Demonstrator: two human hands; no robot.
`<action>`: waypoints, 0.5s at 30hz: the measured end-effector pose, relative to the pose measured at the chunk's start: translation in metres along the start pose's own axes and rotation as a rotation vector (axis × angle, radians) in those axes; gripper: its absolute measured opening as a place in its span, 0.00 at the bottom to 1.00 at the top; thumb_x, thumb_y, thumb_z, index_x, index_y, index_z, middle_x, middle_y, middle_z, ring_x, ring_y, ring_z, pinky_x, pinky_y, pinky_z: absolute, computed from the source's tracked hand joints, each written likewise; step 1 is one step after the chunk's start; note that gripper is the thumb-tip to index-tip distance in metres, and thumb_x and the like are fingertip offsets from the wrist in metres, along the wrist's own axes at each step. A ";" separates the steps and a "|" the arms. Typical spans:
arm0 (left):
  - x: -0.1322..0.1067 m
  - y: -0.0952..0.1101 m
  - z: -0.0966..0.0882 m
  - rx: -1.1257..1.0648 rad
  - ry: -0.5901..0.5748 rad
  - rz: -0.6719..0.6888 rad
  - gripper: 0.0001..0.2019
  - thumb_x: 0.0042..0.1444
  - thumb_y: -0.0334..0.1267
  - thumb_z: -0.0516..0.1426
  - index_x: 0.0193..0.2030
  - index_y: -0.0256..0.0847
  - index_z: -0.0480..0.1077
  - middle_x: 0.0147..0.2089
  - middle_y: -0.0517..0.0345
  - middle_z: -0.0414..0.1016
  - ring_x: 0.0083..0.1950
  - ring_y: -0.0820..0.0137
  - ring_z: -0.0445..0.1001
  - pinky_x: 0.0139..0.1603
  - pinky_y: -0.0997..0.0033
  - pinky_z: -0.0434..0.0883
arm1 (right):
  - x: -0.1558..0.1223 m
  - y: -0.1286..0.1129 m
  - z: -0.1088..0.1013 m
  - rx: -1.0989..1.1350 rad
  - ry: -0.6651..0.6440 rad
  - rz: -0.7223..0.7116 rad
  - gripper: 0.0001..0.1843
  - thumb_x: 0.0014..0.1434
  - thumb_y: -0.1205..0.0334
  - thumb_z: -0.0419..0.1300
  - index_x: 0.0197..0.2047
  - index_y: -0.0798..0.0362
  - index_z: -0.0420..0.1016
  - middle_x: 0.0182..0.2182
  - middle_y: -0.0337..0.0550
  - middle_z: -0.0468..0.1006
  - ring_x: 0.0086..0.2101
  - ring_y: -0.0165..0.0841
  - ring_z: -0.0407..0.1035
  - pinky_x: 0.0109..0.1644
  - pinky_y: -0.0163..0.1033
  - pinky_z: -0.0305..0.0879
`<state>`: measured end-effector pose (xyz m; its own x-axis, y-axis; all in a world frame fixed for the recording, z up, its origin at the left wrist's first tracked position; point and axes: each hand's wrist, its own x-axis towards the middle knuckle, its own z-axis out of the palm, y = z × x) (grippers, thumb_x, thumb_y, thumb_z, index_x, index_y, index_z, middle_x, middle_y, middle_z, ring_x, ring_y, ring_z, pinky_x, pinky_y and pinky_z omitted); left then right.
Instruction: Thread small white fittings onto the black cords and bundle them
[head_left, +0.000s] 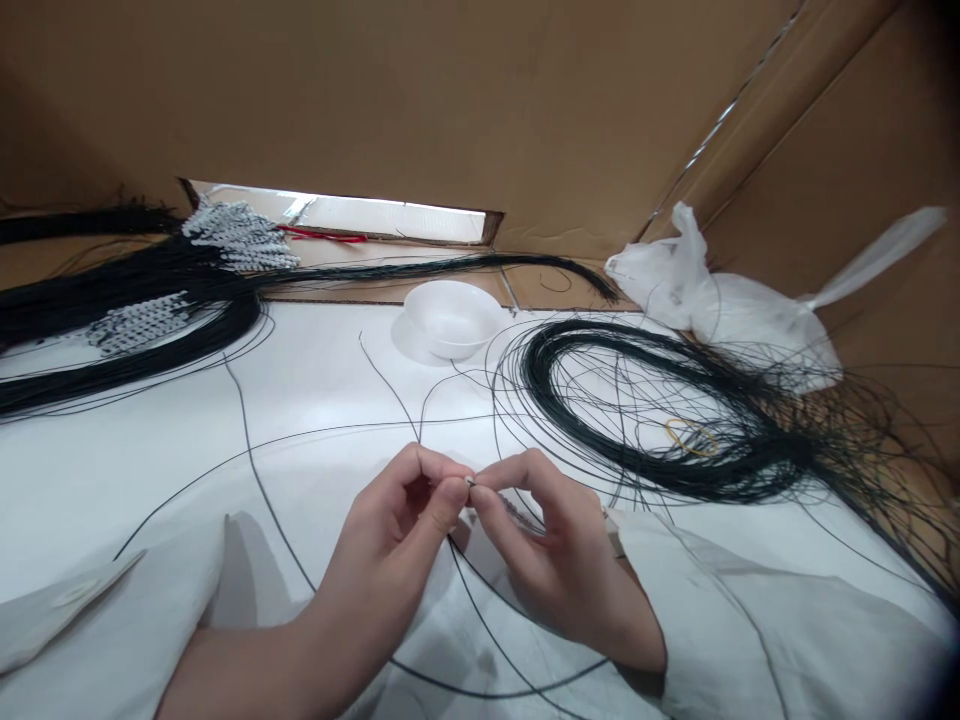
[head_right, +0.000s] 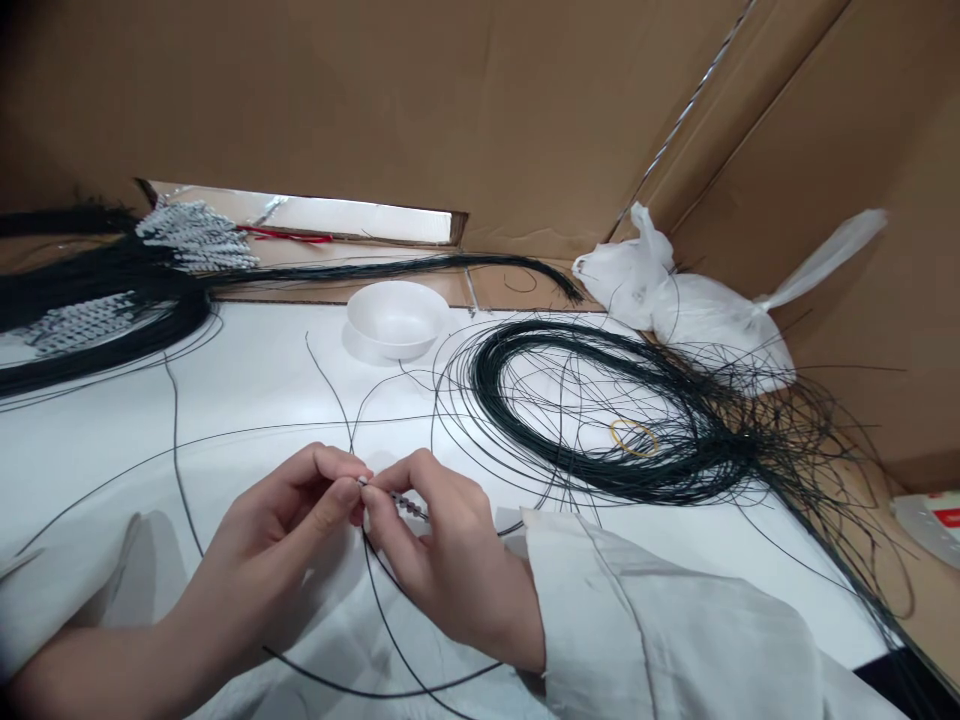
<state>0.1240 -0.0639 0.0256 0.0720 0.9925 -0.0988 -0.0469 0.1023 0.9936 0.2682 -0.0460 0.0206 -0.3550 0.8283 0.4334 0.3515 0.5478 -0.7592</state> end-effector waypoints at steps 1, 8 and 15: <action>0.000 0.000 0.000 0.010 0.003 0.006 0.07 0.57 0.39 0.53 0.31 0.40 0.66 0.31 0.62 0.67 0.33 0.75 0.65 0.33 0.77 0.63 | 0.000 0.001 0.000 0.012 0.000 0.008 0.04 0.56 0.69 0.56 0.34 0.52 0.65 0.27 0.36 0.73 0.28 0.26 0.68 0.31 0.30 0.65; 0.002 0.001 0.001 -0.019 -0.013 0.008 0.06 0.57 0.38 0.53 0.30 0.41 0.66 0.29 0.64 0.67 0.31 0.78 0.65 0.32 0.80 0.62 | 0.000 0.002 0.001 0.193 -0.072 0.145 0.03 0.57 0.69 0.54 0.33 0.53 0.62 0.27 0.37 0.70 0.28 0.26 0.68 0.31 0.32 0.65; -0.001 0.003 0.002 -0.044 -0.020 0.014 0.06 0.56 0.38 0.54 0.30 0.40 0.66 0.28 0.63 0.67 0.29 0.76 0.65 0.30 0.79 0.61 | 0.000 0.001 0.002 0.264 -0.086 0.151 0.03 0.59 0.67 0.51 0.33 0.53 0.58 0.26 0.38 0.68 0.28 0.27 0.67 0.31 0.34 0.66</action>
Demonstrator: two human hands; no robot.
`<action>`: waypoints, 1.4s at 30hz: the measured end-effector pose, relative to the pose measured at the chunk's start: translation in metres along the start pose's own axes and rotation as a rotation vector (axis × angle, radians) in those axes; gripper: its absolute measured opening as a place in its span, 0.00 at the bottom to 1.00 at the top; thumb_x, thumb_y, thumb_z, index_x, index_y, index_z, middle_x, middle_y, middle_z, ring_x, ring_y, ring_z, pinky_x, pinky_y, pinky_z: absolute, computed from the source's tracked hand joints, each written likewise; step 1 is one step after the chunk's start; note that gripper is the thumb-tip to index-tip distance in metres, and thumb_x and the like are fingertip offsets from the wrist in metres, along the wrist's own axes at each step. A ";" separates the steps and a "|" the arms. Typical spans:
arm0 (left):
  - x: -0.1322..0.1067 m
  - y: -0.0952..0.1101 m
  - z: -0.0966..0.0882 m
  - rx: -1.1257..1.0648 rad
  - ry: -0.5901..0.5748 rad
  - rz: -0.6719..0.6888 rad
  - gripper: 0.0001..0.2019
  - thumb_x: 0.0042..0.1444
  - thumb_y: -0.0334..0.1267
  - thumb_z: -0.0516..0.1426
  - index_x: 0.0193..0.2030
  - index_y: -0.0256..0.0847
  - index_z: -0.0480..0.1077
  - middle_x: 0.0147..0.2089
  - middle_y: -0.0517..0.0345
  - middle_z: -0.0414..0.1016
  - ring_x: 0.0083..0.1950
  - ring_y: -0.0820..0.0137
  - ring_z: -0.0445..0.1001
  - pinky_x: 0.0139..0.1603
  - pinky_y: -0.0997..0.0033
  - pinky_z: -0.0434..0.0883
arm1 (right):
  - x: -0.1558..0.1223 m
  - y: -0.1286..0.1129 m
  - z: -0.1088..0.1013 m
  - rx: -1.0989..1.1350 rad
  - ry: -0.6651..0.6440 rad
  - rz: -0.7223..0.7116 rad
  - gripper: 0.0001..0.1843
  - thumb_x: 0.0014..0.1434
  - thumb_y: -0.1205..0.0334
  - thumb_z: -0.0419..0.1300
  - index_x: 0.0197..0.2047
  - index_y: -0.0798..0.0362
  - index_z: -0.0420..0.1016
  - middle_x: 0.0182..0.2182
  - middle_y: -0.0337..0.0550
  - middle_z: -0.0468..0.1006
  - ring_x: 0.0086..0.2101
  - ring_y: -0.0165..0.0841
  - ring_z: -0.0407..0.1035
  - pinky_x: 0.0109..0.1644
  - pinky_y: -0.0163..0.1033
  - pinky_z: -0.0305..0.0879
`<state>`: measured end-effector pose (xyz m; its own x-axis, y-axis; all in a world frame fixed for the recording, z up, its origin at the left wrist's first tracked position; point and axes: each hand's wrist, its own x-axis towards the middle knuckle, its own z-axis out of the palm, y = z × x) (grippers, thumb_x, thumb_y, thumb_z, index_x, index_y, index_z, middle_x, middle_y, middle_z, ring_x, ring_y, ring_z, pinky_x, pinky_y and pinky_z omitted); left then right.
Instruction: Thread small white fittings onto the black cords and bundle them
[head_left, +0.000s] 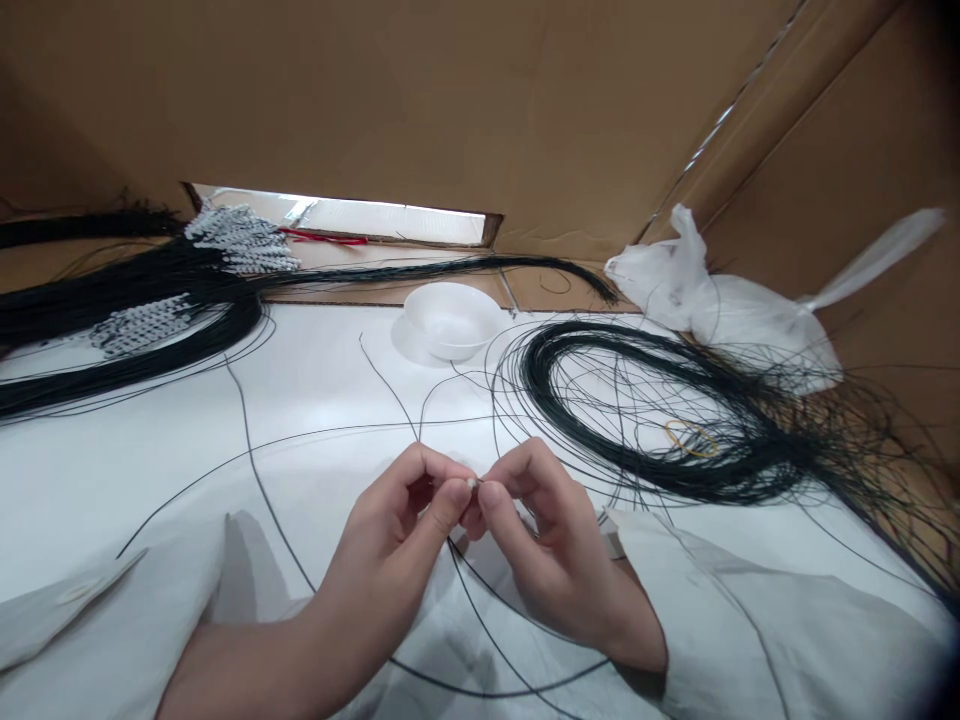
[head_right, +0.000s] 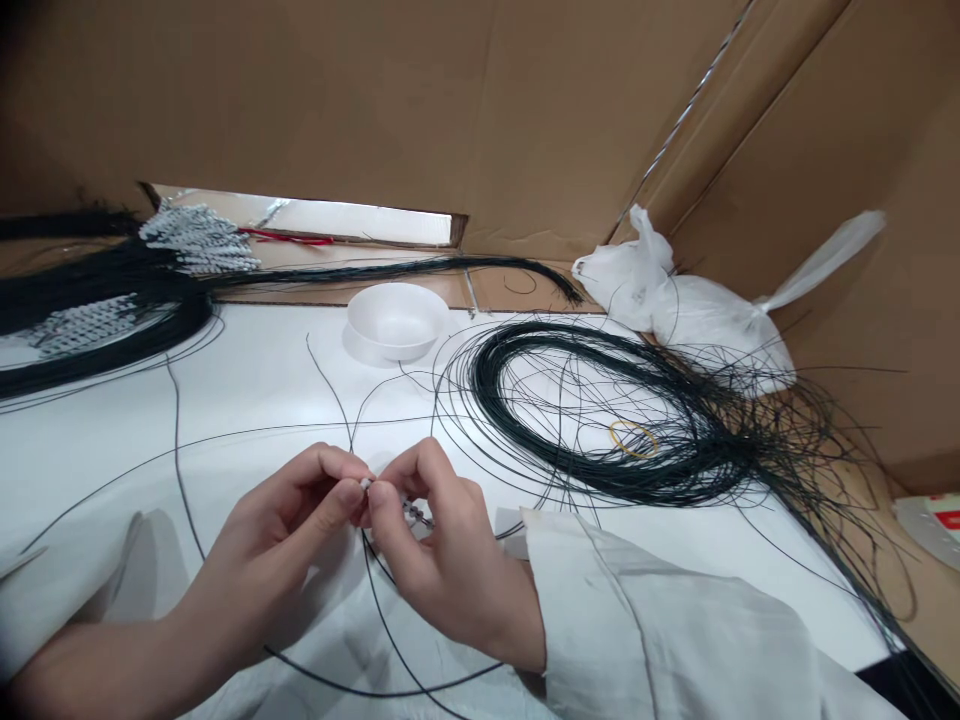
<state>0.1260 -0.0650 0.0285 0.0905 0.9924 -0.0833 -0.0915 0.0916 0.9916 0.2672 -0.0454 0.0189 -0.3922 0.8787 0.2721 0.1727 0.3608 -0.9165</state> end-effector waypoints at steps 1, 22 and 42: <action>0.000 0.000 0.000 -0.003 0.007 -0.001 0.06 0.56 0.38 0.54 0.30 0.40 0.67 0.28 0.62 0.67 0.29 0.76 0.65 0.29 0.78 0.61 | 0.000 0.000 0.000 0.003 -0.002 0.003 0.03 0.59 0.67 0.51 0.33 0.53 0.58 0.26 0.38 0.68 0.28 0.27 0.67 0.31 0.34 0.66; 0.006 -0.003 -0.007 0.182 -0.006 0.045 0.07 0.58 0.39 0.51 0.32 0.40 0.65 0.28 0.62 0.66 0.30 0.75 0.64 0.31 0.77 0.61 | 0.002 -0.002 -0.004 -0.160 -0.010 0.039 0.03 0.59 0.66 0.51 0.33 0.52 0.60 0.26 0.37 0.69 0.28 0.26 0.66 0.31 0.32 0.63; 0.012 -0.006 -0.005 -0.012 -0.064 -0.087 0.11 0.57 0.41 0.53 0.27 0.38 0.63 0.27 0.62 0.63 0.30 0.77 0.61 0.31 0.76 0.59 | 0.006 -0.001 -0.003 -0.146 0.058 0.009 0.04 0.56 0.68 0.54 0.30 0.54 0.62 0.24 0.35 0.70 0.26 0.24 0.65 0.31 0.30 0.63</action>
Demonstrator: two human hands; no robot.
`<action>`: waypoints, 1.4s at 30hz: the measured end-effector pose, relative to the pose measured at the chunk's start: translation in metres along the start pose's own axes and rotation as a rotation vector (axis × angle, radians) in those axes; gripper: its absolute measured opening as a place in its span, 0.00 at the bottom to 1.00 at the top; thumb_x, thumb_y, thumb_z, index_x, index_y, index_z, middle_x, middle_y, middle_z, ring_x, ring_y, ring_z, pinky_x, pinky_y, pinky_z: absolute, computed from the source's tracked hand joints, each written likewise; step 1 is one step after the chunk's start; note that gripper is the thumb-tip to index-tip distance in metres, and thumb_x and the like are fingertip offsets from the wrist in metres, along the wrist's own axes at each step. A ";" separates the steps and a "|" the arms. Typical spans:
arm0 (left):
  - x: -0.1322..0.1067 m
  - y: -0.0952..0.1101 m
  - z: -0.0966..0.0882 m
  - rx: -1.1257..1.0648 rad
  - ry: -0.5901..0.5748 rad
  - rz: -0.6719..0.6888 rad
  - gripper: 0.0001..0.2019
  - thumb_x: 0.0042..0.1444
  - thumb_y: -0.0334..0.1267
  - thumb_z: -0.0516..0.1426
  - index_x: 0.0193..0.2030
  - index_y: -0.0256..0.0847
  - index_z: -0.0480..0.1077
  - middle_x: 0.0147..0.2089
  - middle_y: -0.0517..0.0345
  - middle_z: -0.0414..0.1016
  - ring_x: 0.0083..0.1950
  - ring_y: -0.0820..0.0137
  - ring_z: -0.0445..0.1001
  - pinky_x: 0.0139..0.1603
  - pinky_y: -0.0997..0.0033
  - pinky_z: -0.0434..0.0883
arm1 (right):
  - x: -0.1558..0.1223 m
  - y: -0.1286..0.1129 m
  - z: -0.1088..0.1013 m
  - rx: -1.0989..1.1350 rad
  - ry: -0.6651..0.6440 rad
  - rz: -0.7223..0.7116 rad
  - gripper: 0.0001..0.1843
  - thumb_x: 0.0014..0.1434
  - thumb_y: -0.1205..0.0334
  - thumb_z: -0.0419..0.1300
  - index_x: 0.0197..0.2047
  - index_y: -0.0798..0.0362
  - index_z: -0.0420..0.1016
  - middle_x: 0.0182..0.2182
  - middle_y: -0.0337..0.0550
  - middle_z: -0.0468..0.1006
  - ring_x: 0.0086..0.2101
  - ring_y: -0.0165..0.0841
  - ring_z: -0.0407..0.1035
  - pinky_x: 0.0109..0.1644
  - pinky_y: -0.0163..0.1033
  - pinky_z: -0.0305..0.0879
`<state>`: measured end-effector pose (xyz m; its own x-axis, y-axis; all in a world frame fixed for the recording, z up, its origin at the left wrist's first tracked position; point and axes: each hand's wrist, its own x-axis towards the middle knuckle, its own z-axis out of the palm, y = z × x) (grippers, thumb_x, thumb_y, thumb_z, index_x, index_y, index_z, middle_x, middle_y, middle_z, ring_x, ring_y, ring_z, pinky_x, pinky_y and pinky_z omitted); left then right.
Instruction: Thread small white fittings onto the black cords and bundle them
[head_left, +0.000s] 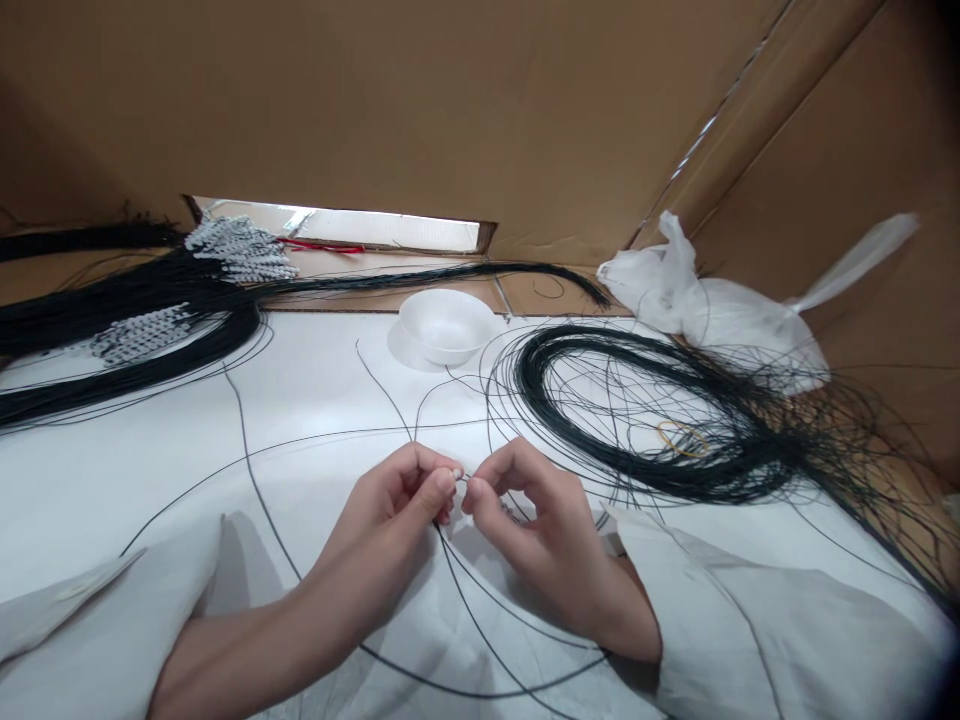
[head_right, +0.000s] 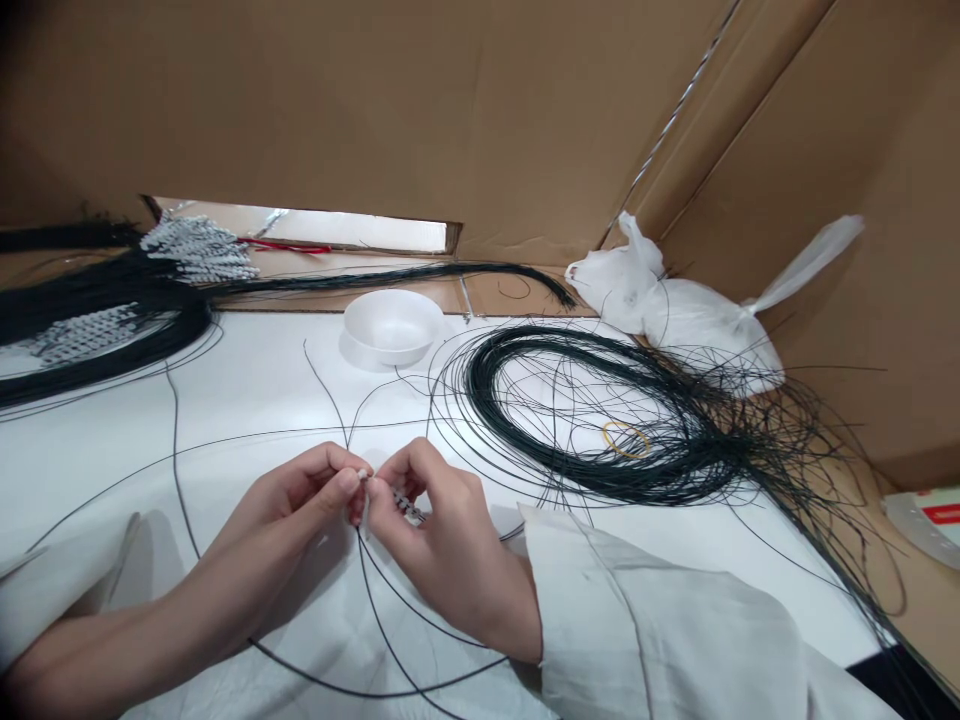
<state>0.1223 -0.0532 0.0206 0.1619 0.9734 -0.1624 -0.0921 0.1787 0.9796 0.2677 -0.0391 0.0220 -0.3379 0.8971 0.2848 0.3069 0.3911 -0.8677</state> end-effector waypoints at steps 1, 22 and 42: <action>0.000 0.000 0.000 -0.008 -0.002 0.000 0.11 0.57 0.41 0.53 0.27 0.37 0.63 0.27 0.62 0.63 0.30 0.77 0.61 0.31 0.76 0.59 | 0.000 0.000 0.000 0.000 0.002 -0.002 0.05 0.56 0.68 0.54 0.29 0.54 0.62 0.24 0.35 0.69 0.26 0.24 0.65 0.31 0.30 0.63; -0.001 -0.006 -0.001 -0.141 -0.067 -0.028 0.10 0.58 0.40 0.53 0.28 0.37 0.64 0.27 0.62 0.64 0.31 0.77 0.62 0.35 0.75 0.60 | -0.001 0.001 0.000 0.007 -0.036 0.003 0.05 0.57 0.66 0.54 0.30 0.53 0.61 0.25 0.33 0.70 0.27 0.23 0.67 0.32 0.28 0.63; -0.006 0.001 0.000 0.222 0.035 0.129 0.06 0.58 0.39 0.52 0.33 0.41 0.66 0.29 0.62 0.68 0.30 0.76 0.65 0.30 0.77 0.62 | -0.003 0.001 -0.001 -0.034 -0.042 -0.004 0.03 0.57 0.67 0.53 0.32 0.52 0.61 0.26 0.36 0.68 0.28 0.26 0.65 0.31 0.32 0.63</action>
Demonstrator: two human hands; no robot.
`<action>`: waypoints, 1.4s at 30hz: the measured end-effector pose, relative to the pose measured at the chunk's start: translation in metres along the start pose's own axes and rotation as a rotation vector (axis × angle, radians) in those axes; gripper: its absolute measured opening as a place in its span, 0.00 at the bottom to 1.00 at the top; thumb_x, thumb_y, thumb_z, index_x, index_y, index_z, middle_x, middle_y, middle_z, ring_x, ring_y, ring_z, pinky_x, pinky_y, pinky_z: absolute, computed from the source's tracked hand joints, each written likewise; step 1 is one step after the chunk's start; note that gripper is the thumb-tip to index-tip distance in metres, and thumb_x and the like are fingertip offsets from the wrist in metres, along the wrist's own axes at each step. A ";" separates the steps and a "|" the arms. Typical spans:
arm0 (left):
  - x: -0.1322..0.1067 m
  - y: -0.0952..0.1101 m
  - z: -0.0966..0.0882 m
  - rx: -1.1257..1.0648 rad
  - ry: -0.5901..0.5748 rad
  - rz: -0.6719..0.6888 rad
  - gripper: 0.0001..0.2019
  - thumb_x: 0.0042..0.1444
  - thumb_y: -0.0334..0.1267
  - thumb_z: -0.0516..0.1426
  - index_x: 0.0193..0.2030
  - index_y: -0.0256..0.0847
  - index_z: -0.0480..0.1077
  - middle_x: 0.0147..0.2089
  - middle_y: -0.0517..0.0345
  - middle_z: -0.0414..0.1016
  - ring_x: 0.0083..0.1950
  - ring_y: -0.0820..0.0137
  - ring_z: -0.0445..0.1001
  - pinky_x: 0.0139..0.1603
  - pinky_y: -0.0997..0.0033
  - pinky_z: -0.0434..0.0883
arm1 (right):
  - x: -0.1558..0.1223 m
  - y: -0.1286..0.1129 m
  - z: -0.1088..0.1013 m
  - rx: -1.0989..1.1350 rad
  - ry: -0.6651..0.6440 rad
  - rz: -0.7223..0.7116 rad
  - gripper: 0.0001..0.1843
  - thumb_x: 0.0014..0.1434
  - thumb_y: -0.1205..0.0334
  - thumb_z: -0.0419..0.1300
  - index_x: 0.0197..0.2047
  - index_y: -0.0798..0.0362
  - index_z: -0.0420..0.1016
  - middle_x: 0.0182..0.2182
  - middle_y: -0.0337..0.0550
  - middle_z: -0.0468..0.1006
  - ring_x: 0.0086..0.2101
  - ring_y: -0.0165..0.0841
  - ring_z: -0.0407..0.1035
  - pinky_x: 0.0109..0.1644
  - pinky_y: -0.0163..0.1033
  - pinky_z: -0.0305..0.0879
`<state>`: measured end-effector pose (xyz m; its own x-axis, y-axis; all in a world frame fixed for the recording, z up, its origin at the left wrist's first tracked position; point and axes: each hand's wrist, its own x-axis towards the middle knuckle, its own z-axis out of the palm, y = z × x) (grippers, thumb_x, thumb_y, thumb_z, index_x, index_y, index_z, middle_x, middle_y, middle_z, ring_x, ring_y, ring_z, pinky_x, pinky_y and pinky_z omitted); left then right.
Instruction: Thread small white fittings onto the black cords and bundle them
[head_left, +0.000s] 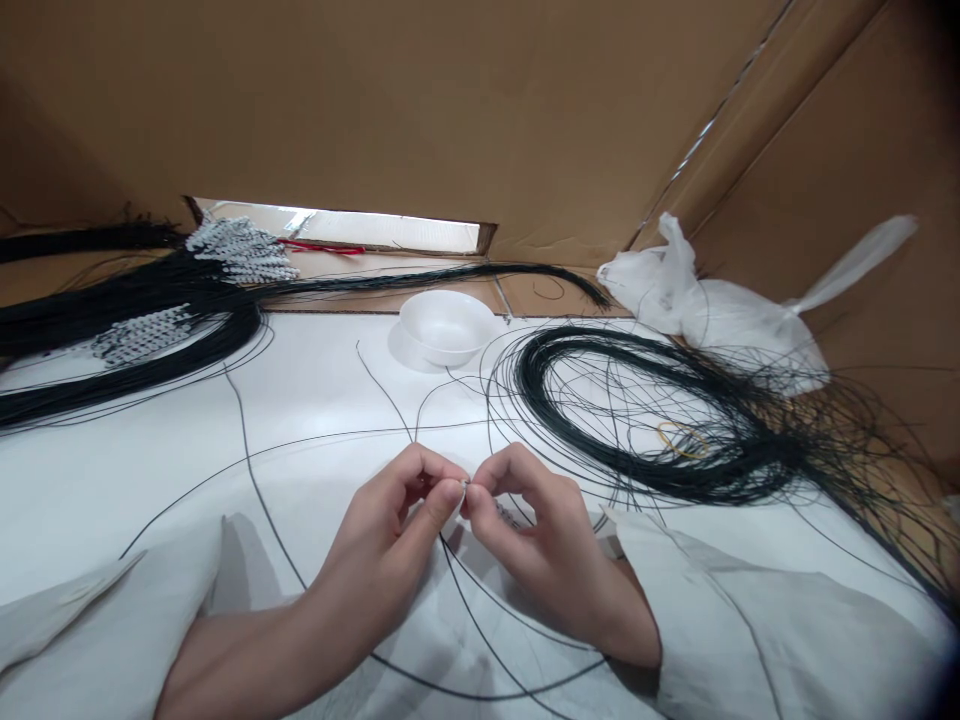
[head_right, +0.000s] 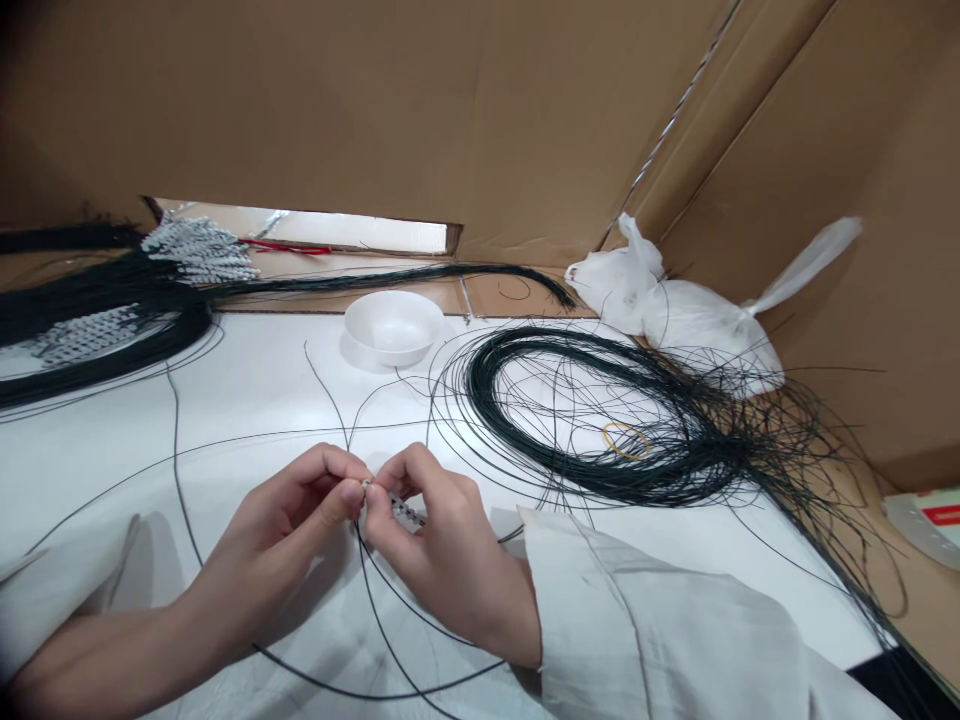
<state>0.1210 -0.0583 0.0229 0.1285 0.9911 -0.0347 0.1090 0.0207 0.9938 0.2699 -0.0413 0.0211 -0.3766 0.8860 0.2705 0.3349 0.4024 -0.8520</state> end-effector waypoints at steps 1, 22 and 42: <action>0.000 0.000 0.000 -0.001 0.000 -0.001 0.06 0.58 0.39 0.52 0.33 0.41 0.66 0.29 0.62 0.68 0.30 0.76 0.65 0.30 0.77 0.62 | 0.000 0.000 0.000 0.002 0.000 0.000 0.03 0.57 0.67 0.54 0.32 0.52 0.61 0.26 0.36 0.68 0.28 0.25 0.65 0.31 0.32 0.63; 0.004 0.004 -0.006 0.158 0.061 -0.015 0.06 0.55 0.39 0.53 0.32 0.42 0.70 0.31 0.61 0.73 0.34 0.72 0.69 0.34 0.76 0.63 | 0.000 0.001 -0.001 -0.007 -0.007 0.037 0.02 0.59 0.65 0.52 0.33 0.53 0.63 0.28 0.38 0.71 0.30 0.27 0.67 0.34 0.33 0.63; 0.006 0.005 -0.007 0.241 0.023 -0.009 0.07 0.55 0.36 0.51 0.28 0.40 0.64 0.27 0.61 0.67 0.29 0.73 0.64 0.25 0.78 0.60 | 0.001 0.000 0.000 -0.031 -0.007 0.036 0.03 0.58 0.65 0.52 0.32 0.52 0.62 0.26 0.36 0.70 0.28 0.27 0.66 0.31 0.32 0.62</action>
<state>0.1159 -0.0511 0.0279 0.1048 0.9938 -0.0381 0.3420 0.0000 0.9397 0.2695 -0.0401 0.0214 -0.3703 0.8983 0.2367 0.3747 0.3776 -0.8468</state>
